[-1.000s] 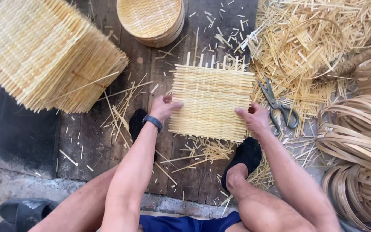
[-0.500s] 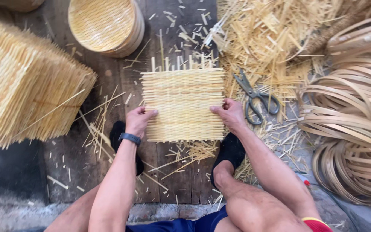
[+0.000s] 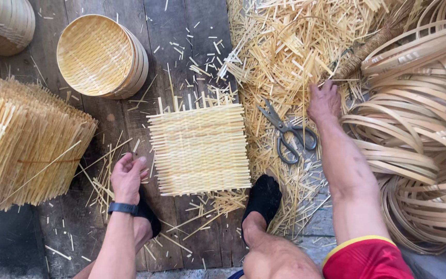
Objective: The person sits on the floor and repeatedly weaves bamboo strips into circular frames, then uses shears to trim the excess material. The finished pieces are stacked nearby.
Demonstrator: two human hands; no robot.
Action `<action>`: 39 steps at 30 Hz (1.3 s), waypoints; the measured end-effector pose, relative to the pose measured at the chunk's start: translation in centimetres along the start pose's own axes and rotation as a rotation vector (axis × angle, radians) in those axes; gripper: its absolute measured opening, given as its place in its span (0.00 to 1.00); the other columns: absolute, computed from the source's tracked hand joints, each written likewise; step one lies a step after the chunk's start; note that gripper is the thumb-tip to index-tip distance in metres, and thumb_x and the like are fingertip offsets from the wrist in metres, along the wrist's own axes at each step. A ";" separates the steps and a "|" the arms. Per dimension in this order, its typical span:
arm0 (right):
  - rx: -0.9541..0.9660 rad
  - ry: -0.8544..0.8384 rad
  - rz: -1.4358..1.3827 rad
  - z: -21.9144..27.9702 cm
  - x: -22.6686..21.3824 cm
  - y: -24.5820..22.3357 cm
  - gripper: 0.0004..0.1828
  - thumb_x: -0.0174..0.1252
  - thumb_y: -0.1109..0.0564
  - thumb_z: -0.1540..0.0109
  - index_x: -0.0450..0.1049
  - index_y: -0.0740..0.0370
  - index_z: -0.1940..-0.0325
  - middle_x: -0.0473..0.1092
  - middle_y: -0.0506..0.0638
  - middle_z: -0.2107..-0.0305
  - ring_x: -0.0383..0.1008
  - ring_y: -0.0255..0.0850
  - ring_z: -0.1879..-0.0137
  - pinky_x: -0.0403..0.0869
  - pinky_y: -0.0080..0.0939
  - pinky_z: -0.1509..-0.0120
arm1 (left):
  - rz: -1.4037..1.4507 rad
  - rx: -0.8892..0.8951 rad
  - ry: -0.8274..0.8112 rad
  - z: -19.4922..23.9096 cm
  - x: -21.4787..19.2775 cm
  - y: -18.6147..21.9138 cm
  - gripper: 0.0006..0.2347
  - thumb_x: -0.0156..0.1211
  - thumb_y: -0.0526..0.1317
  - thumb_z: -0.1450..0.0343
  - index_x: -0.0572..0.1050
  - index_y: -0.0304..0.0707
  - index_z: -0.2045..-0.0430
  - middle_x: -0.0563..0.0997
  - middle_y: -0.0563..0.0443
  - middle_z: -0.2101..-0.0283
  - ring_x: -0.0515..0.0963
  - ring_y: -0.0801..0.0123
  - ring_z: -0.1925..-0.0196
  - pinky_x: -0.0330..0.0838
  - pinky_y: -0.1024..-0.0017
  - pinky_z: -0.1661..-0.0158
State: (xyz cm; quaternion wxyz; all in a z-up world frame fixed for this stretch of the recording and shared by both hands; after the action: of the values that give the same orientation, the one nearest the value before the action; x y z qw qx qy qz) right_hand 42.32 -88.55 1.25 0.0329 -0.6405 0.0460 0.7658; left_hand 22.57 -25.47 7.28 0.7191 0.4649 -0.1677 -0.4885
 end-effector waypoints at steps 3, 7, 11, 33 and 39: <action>-0.116 0.140 0.187 0.8 -1.8 -1.6 0.07 0.59 0.62 0.40 0.78 0.57 0.58 0.69 0.58 0.53 0.66 0.50 0.48 0.68 0.48 0.45 | 0.045 0.031 0.011 0.0 -0.7 -0.2 0.21 0.67 0.35 0.31 0.70 0.29 0.44 0.79 0.51 0.59 0.81 0.73 0.60 0.78 0.77 0.64; -0.434 0.670 0.158 2.5 -11.1 -2.0 0.10 0.62 0.62 0.45 0.83 0.46 0.68 0.77 0.41 0.65 0.71 0.42 0.46 0.70 0.52 0.37 | 0.064 0.192 0.094 1.1 -0.7 2.7 0.18 0.67 0.34 0.29 0.72 0.29 0.47 0.78 0.52 0.59 0.78 0.73 0.63 0.75 0.77 0.65; -0.239 0.406 -0.669 -0.5 -18.3 4.7 0.07 0.61 0.56 0.26 0.81 0.59 0.56 0.75 0.51 0.61 0.74 0.41 0.55 0.75 0.47 0.53 | -0.094 0.602 0.126 4.9 3.1 8.7 0.13 0.65 0.35 0.26 0.76 0.32 0.48 0.82 0.49 0.56 0.81 0.71 0.57 0.79 0.74 0.55; -0.393 0.064 -1.140 21.3 -37.7 -23.4 0.13 0.67 0.51 0.37 0.78 0.61 0.69 0.75 0.46 0.78 0.71 0.27 0.76 0.70 0.28 0.76 | 0.786 0.277 -0.765 24.2 17.6 19.7 0.14 0.54 0.45 0.21 0.75 0.36 0.47 0.80 0.51 0.66 0.78 0.70 0.68 0.75 0.72 0.68; -0.390 0.012 -1.325 21.1 -32.7 -25.4 0.19 0.68 0.48 0.36 0.74 0.61 0.76 0.68 0.43 0.84 0.62 0.28 0.78 0.58 0.32 0.77 | 0.522 0.709 -0.437 21.3 13.0 18.5 0.14 0.58 0.47 0.20 0.74 0.35 0.49 0.78 0.53 0.62 0.75 0.78 0.63 0.71 0.78 0.62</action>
State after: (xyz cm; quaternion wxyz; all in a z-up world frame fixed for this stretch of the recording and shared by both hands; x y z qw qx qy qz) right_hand 30.22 -60.69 36.42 0.3777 -0.5319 -0.4936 0.5751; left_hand 23.98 -45.72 30.84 0.5630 0.5102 -0.5814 -0.2910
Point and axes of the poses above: each hand's wrist, its own z-axis away from the middle knuckle, its own x-axis out of the palm, y = z × x, the point moved 8 cm from there along -z, towards the middle knuckle
